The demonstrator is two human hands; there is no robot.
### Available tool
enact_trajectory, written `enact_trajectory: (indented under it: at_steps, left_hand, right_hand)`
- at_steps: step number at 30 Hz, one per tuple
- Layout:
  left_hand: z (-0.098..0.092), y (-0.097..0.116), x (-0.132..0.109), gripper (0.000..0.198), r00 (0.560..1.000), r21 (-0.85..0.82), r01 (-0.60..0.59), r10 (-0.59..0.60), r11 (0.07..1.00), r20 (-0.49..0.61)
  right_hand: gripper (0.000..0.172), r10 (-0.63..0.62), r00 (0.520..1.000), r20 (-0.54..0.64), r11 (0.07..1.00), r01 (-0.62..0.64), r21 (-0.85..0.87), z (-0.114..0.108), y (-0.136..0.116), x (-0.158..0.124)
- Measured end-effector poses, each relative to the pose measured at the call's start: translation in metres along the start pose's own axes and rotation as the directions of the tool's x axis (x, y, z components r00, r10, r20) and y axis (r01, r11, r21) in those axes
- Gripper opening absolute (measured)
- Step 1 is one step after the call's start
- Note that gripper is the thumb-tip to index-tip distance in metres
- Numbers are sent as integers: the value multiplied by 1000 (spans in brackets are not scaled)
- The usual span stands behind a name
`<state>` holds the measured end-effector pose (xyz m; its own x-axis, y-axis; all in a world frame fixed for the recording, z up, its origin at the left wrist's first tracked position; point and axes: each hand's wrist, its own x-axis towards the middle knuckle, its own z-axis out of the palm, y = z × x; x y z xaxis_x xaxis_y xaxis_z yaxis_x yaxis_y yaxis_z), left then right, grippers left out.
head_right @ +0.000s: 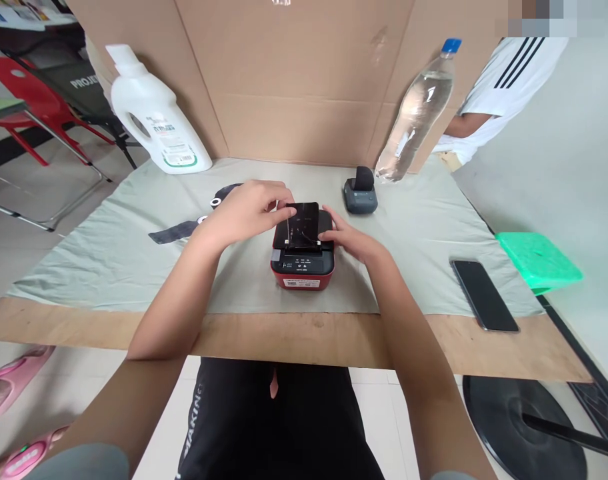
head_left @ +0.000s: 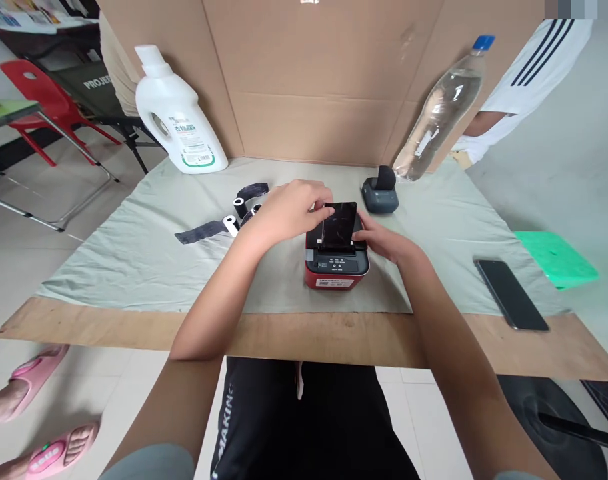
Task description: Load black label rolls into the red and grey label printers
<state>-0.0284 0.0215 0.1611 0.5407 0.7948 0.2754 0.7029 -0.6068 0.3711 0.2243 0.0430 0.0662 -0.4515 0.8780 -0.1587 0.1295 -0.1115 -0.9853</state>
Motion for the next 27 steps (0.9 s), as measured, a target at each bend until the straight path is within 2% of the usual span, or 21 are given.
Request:
enact_trajectory:
  at_steps: [4,8,16,22,25,27]
  left_hand:
    - [5,-8,4,20,999,-51,34,-32,998,35]
    - [10,-13,8,20,997,-93,74,-70,993,45]
    - [23,-26,14,21,996,-195,77,-68,978,51]
    - [24,-33,16,21,994,-258,95,-76,962,83]
    - [18,-38,13,25,988,-281,116,-82,953,128]
    - [13,-44,9,40,974,-297,145,-83,944,212]
  right_hand:
    - [70,-5,999,-55,993,12,119,18,20,-9]
    - [79,-7,992,-129,990,25,136,26,24,-10]
    - [86,-4,993,-119,999,10,49,25,18,-12]
    - [84,-1,996,-92,997,8,76,24,14,-14]
    - [83,-13,996,-90,997,19,71,24,14,-14]
    - [81,-23,996,-88,996,30,79,24,15,-14]
